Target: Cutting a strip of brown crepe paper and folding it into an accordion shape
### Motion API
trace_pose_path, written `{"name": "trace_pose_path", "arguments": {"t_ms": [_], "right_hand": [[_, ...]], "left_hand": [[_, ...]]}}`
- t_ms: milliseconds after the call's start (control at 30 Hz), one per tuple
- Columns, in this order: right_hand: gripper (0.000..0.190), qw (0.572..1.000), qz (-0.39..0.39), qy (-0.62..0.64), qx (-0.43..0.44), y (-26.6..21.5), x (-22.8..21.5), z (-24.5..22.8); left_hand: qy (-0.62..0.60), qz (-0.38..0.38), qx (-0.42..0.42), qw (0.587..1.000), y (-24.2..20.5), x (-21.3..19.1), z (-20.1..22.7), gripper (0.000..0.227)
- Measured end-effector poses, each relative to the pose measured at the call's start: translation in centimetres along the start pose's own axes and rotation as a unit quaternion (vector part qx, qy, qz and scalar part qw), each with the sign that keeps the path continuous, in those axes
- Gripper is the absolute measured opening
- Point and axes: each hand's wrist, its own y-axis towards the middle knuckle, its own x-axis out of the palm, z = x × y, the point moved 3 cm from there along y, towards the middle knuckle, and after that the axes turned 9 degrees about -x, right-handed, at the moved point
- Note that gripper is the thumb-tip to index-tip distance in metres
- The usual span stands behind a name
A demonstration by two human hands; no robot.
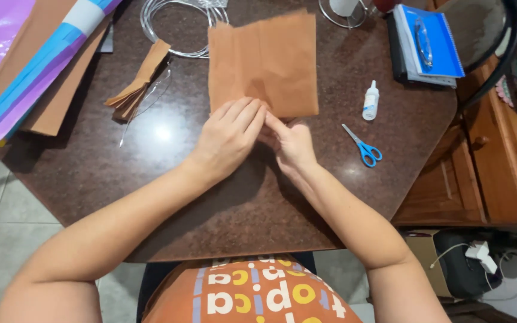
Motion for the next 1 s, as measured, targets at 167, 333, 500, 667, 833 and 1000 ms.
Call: {"name": "trace_pose_path", "arguments": {"t_ms": [167,333,500,667,833,1000], "right_hand": [[0.033,0.987,0.029,0.033,0.156,0.0,-1.9,3.6],[0.035,0.981,-0.048,-0.043,0.18,-1.9,-1.6,1.8],[0.032,0.673,-0.218,-0.549,-0.446,-1.0,-0.8,-2.4],[0.019,0.545,-0.264,-0.584,-0.541,-0.3,-2.2,-0.9],[0.013,0.563,-0.268,-0.561,-0.545,-1.1,-2.8,-1.1],[0.008,0.638,-0.309,-0.513,-0.485,-0.6,-2.7,-2.5]], "left_hand": [[0.029,-0.018,0.016,0.999,-5.0,5.1,-1.1,0.025],[0.038,-0.105,-0.011,0.994,-8.4,7.4,-2.2,0.021],[0.005,-0.173,-0.042,0.984,-7.1,5.2,-2.6,0.015],[-0.04,-0.21,-0.086,0.973,-6.3,3.3,-2.8,0.013],[-0.088,-0.242,-0.13,0.957,-5.0,1.9,-3.0,0.016],[-0.174,-0.322,-0.206,0.907,-3.6,1.6,-4.2,0.007]]}}
